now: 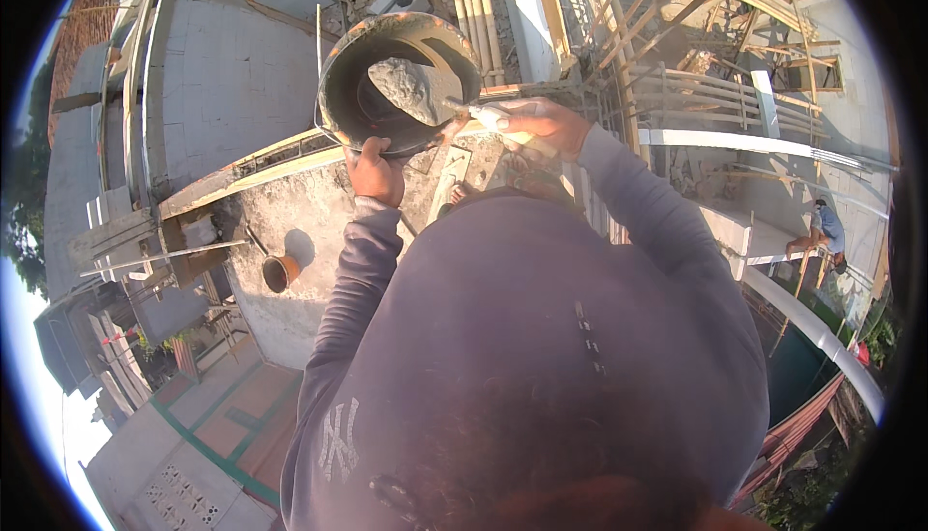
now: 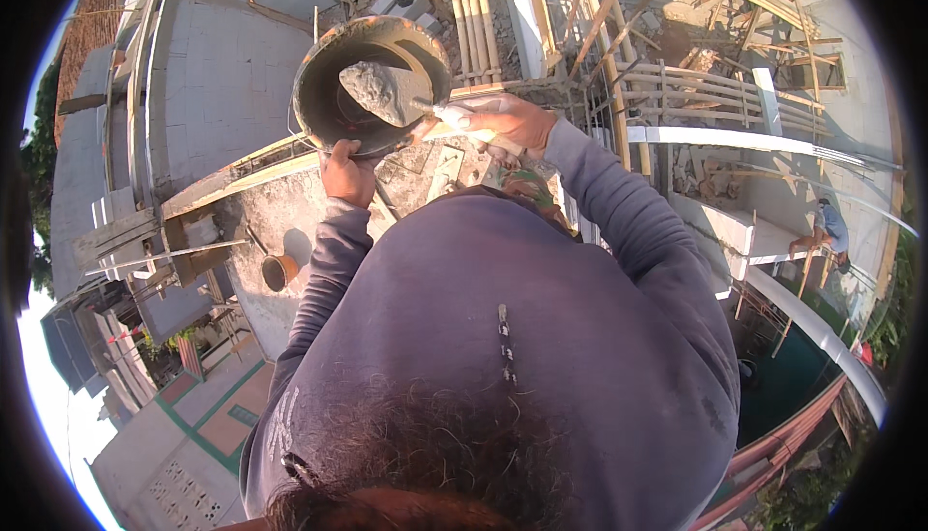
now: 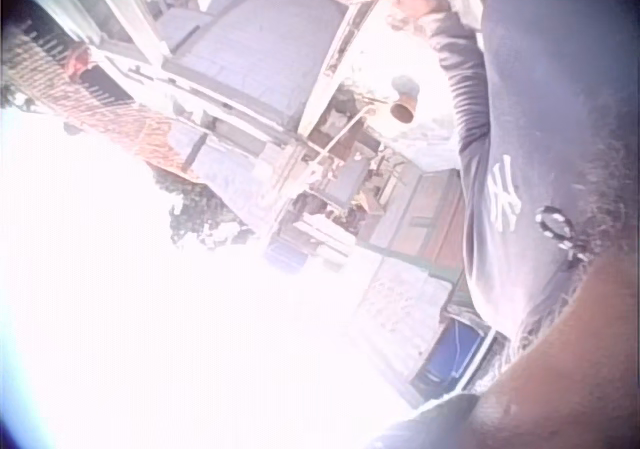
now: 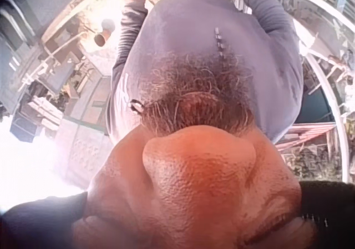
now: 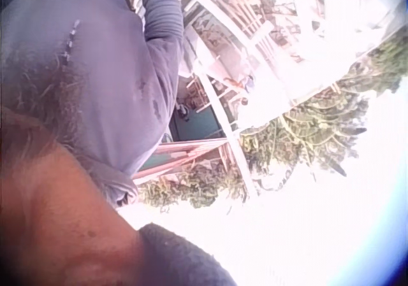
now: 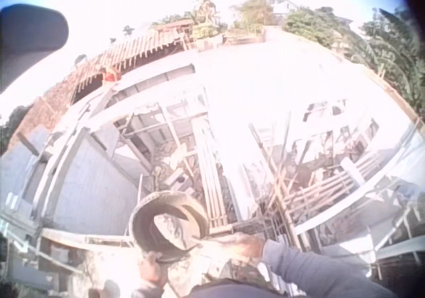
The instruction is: The person applies cement into the gap of a concrete beam using a trowel and then smooths the surface with a long wooden leveling tool.
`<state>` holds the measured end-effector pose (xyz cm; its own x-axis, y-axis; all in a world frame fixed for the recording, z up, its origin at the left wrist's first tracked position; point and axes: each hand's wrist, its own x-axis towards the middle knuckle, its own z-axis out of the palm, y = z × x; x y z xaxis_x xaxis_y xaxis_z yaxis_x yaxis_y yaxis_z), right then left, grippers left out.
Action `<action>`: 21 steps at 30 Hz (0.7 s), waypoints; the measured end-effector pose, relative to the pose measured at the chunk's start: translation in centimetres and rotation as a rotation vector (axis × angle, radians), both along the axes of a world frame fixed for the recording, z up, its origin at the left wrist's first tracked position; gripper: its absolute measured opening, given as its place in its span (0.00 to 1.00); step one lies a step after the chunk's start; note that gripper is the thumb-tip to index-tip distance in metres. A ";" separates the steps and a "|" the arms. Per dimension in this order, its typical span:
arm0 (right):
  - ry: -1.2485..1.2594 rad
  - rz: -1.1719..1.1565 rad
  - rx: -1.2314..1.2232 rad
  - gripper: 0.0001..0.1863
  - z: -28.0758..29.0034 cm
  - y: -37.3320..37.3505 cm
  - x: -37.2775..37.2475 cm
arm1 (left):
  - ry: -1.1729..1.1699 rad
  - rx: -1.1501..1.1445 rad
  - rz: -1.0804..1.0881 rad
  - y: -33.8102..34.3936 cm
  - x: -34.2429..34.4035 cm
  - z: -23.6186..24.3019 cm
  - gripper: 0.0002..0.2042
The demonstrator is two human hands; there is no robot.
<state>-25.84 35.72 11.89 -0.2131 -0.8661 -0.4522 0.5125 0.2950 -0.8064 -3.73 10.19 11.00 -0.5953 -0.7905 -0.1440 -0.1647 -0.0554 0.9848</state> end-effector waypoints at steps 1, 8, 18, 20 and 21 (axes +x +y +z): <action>0.200 0.032 -0.022 0.31 -0.7 1.7 -0.9 | 0.235 0.624 0.197 -0.3 0.5 -0.5 0.07; 1.328 0.128 0.418 0.32 -9.0 12.4 -4.1 | 0.183 0.730 0.474 0.2 12.2 -5.8 0.05; 1.305 0.128 0.443 0.31 -7.0 8.7 -2.6 | -0.010 0.417 0.543 3.7 13.5 -3.9 0.04; 1.223 0.056 0.127 0.27 -2.2 5.3 -1.8 | 0.030 0.303 0.505 3.4 10.0 -1.2 0.12; 1.159 0.060 -0.016 0.26 0.5 3.3 -1.5 | 0.016 0.176 0.419 2.5 9.6 -2.0 0.13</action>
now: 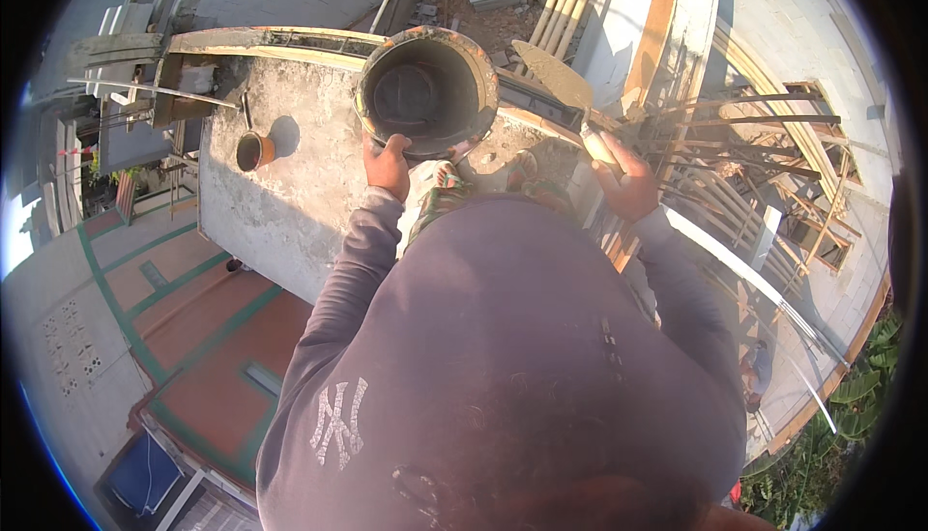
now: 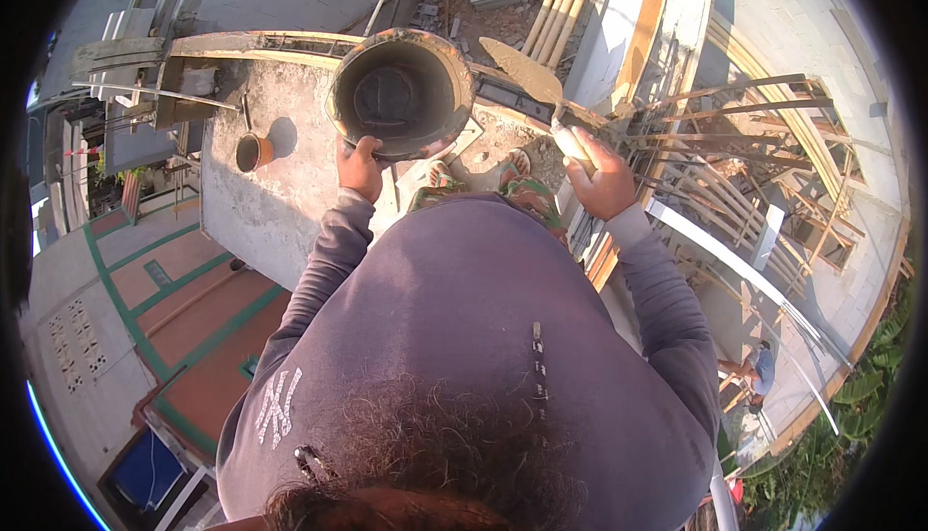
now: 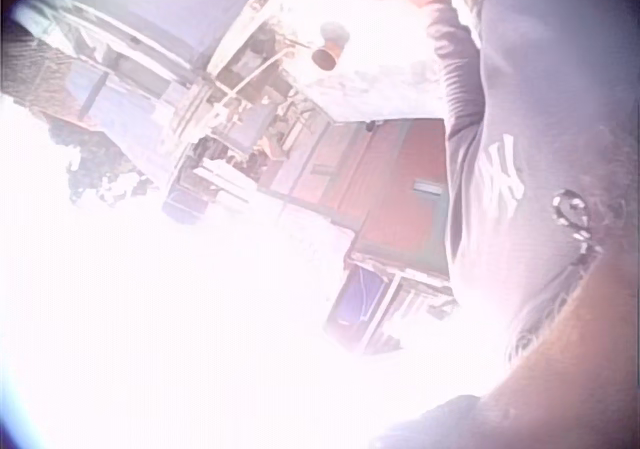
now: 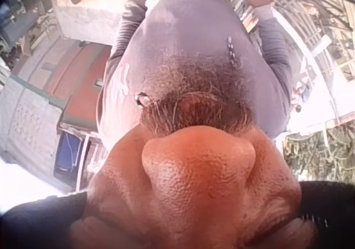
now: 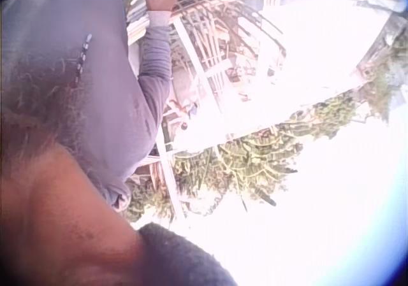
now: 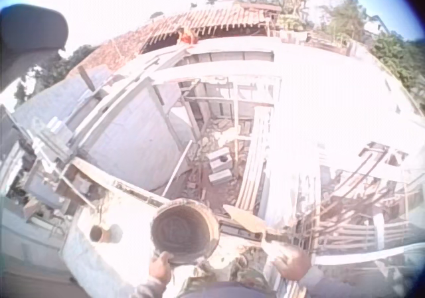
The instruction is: The person applies cement into the gap of a concrete beam using a trowel and then smooths the surface with a long wooden leveling tool.
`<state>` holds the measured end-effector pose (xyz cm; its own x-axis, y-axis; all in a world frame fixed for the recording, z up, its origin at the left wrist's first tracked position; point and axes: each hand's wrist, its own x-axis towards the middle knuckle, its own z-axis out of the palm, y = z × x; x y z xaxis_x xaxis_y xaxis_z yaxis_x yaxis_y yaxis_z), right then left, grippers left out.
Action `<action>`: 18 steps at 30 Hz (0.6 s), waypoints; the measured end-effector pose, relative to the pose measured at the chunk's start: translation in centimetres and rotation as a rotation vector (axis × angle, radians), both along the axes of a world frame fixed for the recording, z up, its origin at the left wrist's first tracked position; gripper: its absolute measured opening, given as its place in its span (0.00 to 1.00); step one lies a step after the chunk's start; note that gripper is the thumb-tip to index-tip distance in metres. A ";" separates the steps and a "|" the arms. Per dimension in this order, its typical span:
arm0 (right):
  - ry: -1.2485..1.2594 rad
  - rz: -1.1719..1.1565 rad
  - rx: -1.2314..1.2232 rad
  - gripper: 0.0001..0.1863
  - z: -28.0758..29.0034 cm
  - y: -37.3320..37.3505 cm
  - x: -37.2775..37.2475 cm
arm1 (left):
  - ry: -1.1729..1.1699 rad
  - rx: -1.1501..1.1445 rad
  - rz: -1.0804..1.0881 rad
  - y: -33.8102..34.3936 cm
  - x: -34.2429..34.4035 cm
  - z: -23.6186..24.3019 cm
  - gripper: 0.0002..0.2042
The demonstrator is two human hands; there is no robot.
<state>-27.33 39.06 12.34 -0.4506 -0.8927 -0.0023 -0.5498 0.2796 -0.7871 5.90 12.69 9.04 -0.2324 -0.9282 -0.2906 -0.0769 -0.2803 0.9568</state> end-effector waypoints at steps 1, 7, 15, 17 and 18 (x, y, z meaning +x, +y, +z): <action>-0.004 0.061 -0.026 0.26 2.0 -1.8 0.2 | 0.036 0.027 -0.006 0.2 -2.2 2.1 0.13; 0.086 -0.029 0.068 0.23 7.4 -13.3 4.2 | 0.165 -0.190 -0.153 -1.2 -6.0 5.5 0.26; 0.471 0.266 -0.124 0.26 10.9 -13.9 7.0 | 0.204 -0.299 -0.228 -2.3 -5.8 10.1 0.35; 0.468 0.230 -0.116 0.26 11.5 -13.2 5.7 | 0.175 -0.386 -0.221 -1.8 -5.4 11.2 0.30; 0.494 0.195 -0.143 0.26 11.5 -13.4 5.3 | 0.155 -0.426 -0.218 -1.6 -5.2 11.7 0.28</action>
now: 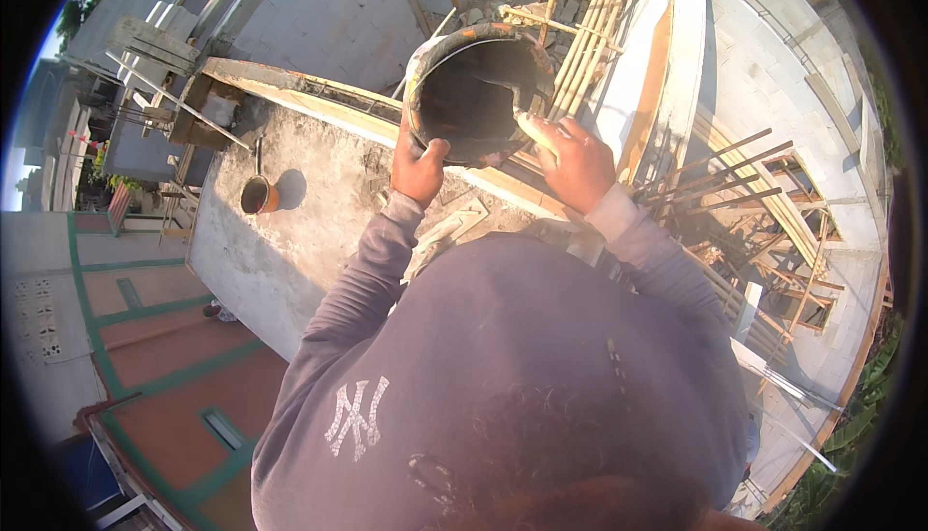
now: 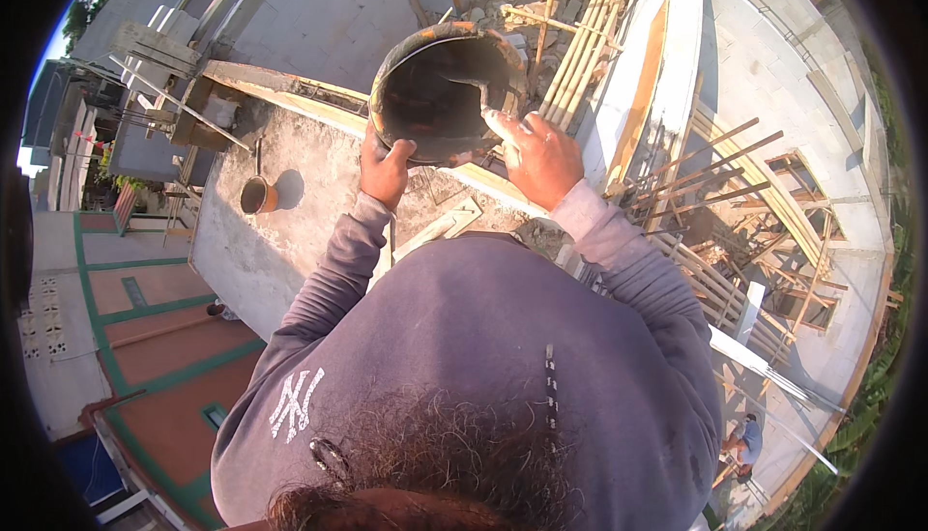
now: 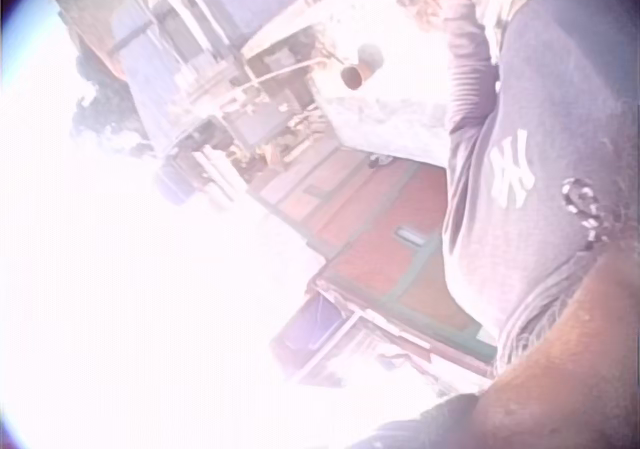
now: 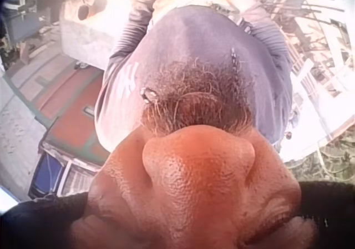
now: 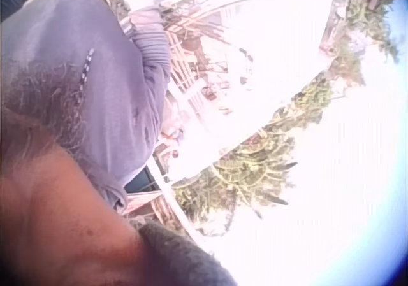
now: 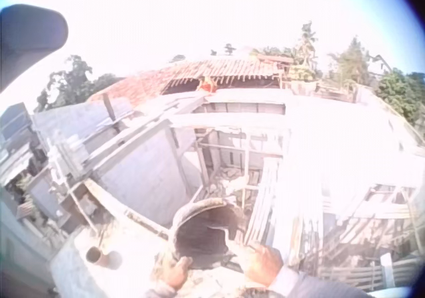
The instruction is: The person applies cement into the gap of a concrete beam using a trowel and then smooths the surface with a long wooden leveling tool.
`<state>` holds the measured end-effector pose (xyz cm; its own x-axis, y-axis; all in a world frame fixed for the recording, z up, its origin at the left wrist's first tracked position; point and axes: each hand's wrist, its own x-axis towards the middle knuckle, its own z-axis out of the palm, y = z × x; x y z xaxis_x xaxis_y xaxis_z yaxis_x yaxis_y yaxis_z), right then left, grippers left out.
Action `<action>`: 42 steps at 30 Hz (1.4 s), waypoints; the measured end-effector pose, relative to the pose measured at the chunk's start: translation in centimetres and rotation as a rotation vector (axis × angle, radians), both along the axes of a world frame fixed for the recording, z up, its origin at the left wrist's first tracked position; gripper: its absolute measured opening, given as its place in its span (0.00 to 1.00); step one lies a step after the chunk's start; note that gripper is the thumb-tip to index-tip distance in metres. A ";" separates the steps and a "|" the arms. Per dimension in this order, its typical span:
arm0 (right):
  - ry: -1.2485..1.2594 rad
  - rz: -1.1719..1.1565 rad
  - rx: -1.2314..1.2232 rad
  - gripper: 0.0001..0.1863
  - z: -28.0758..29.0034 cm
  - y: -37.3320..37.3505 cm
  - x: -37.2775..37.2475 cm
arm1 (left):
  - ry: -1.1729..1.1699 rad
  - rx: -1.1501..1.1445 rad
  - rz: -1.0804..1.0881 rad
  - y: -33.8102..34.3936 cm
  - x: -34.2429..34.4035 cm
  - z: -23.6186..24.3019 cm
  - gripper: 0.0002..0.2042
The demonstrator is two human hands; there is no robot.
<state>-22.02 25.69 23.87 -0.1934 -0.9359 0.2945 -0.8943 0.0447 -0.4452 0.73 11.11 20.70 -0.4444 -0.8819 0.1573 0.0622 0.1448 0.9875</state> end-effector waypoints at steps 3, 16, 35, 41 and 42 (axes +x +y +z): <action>0.029 -0.041 -0.052 0.26 -0.6 -0.4 -0.8 | 0.116 -0.044 -0.050 1.0 -0.6 1.5 0.34; -0.808 -0.075 0.261 0.27 -2.1 -0.3 -6.1 | -0.055 -0.462 -0.162 1.2 -1.4 3.6 0.43; -0.701 -0.205 0.085 0.26 -12.7 14.1 -6.0 | 0.173 1.043 0.274 -1.2 9.6 -12.6 0.06; -0.062 -0.428 0.731 0.28 -21.9 21.1 -8.0 | -0.048 0.966 0.674 4.1 32.3 -23.7 0.08; 0.002 -0.446 0.883 0.28 -23.4 21.3 -8.6 | -0.156 0.928 0.726 5.3 34.4 -24.8 0.08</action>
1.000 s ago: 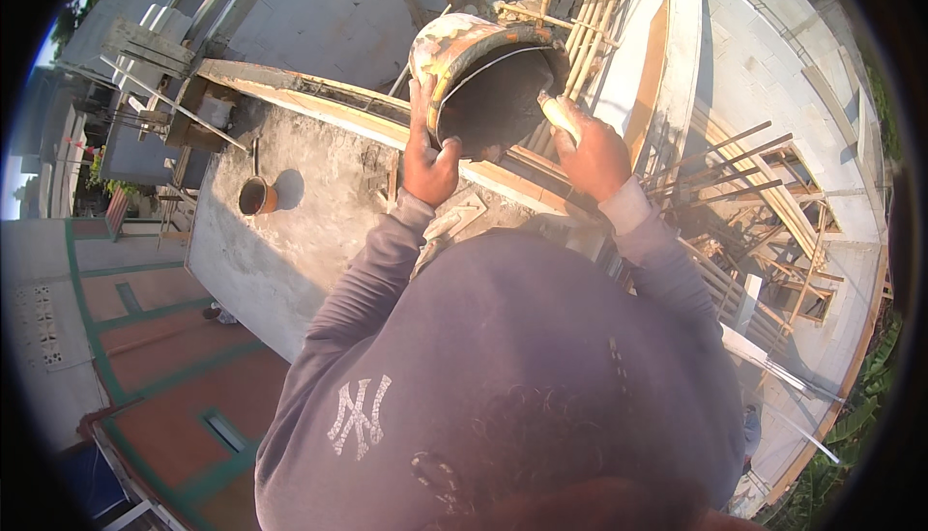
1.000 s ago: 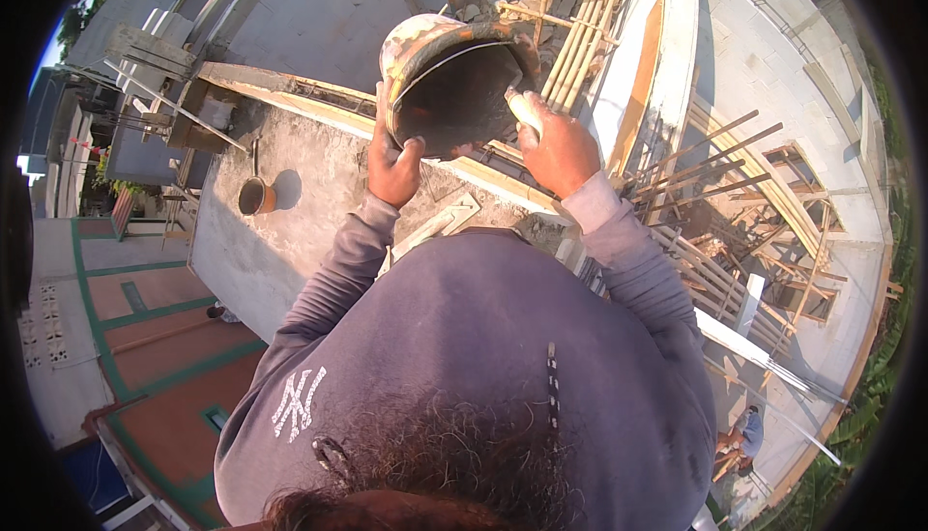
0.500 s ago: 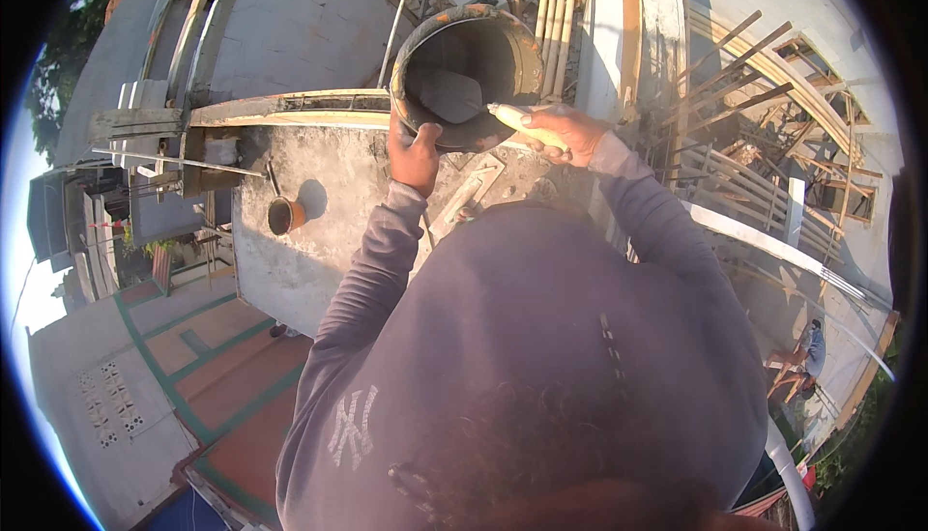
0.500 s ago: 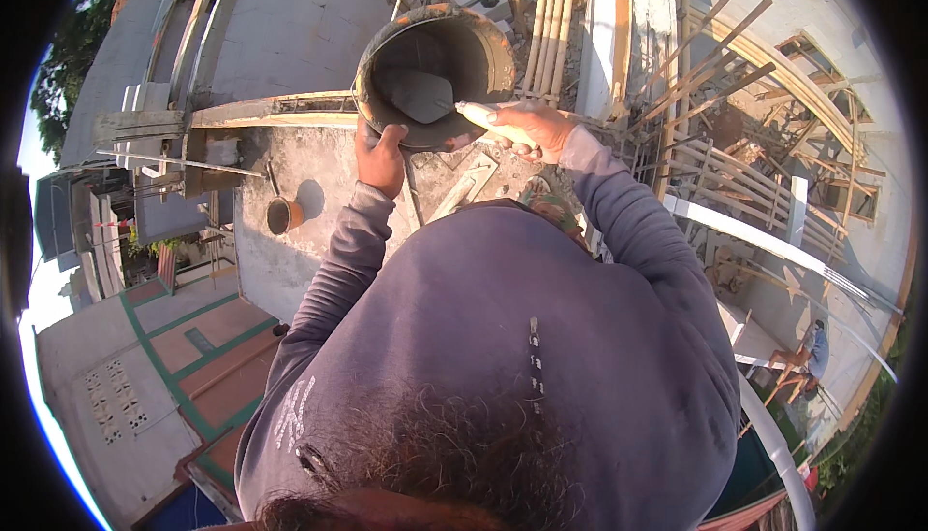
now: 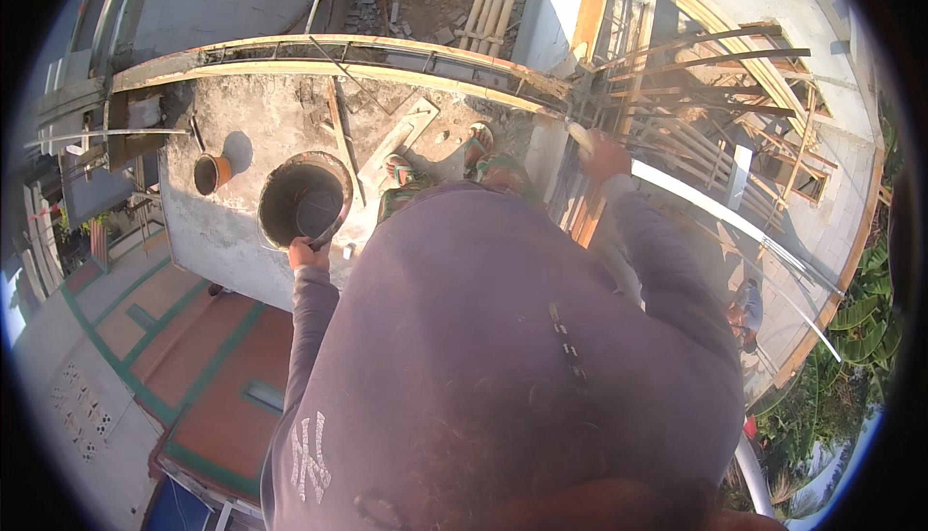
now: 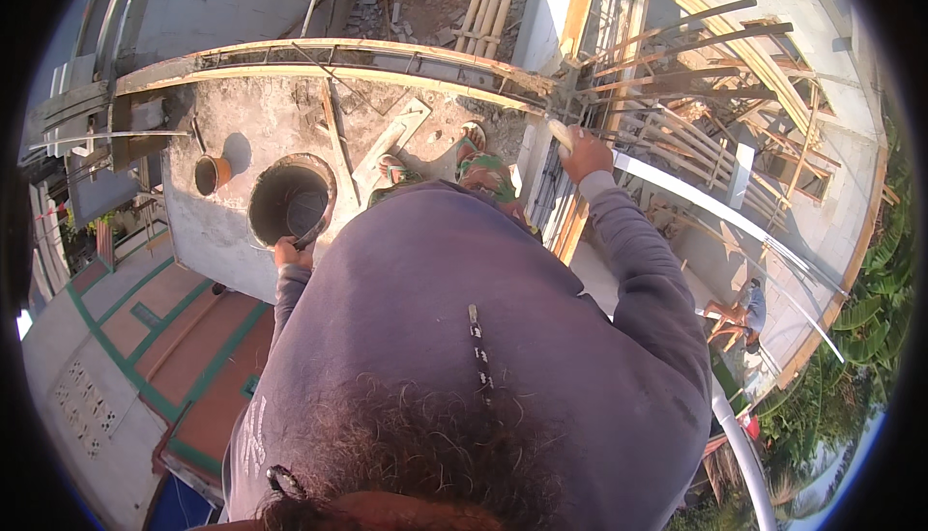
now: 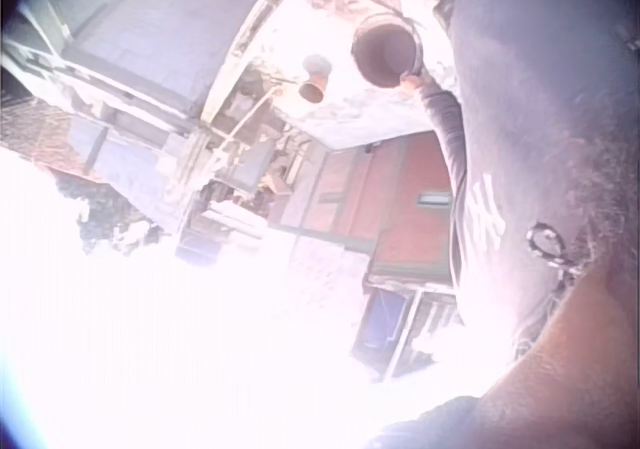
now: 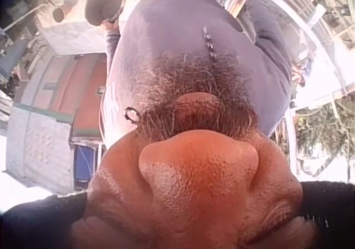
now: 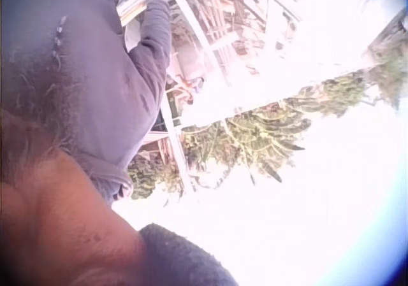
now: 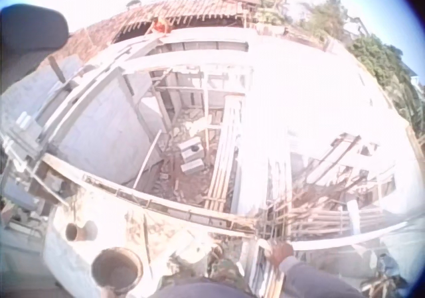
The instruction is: The person applies cement into the gap of a concrete beam using a trowel and then smooths the surface with a long wooden leveling tool.
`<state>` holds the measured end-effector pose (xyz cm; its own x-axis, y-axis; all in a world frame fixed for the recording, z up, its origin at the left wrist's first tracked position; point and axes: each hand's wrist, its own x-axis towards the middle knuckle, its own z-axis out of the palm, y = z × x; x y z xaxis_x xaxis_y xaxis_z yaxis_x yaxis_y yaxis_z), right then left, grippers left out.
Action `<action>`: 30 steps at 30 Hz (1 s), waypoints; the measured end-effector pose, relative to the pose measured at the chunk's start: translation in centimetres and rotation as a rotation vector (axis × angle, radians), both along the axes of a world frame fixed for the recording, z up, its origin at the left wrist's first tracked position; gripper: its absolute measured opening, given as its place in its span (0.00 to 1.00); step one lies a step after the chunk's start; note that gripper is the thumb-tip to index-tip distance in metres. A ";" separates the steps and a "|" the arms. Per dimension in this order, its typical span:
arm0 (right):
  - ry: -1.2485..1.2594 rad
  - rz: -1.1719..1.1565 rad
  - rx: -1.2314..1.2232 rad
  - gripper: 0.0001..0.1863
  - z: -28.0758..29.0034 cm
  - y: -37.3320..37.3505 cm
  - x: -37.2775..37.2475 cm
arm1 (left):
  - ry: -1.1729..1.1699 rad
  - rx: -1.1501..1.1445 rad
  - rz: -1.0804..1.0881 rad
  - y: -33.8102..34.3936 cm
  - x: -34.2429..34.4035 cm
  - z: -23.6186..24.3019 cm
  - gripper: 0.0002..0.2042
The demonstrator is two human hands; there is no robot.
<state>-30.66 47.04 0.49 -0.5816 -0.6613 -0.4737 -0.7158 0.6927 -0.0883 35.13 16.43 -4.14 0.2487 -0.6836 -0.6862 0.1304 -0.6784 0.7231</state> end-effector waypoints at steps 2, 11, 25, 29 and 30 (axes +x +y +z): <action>0.022 -0.037 0.073 0.28 -1.1 0.8 -0.3 | -0.263 0.089 -0.093 3.3 2.6 -0.1 0.08; -0.026 0.181 0.186 0.19 -2.3 -6.2 -2.7 | -1.034 0.495 -1.103 15.7 11.4 3.3 0.11; 0.007 0.173 0.474 0.25 -1.2 -13.9 0.4 | 0.283 0.161 0.607 14.4 13.8 -3.3 0.12; -0.156 0.156 0.493 0.25 -3.7 -12.5 -3.7 | 0.423 0.149 0.750 14.1 14.2 -4.1 0.16; -0.048 0.202 0.479 0.23 -4.4 -13.0 -3.2 | 0.430 0.165 0.783 15.0 15.2 -5.1 0.17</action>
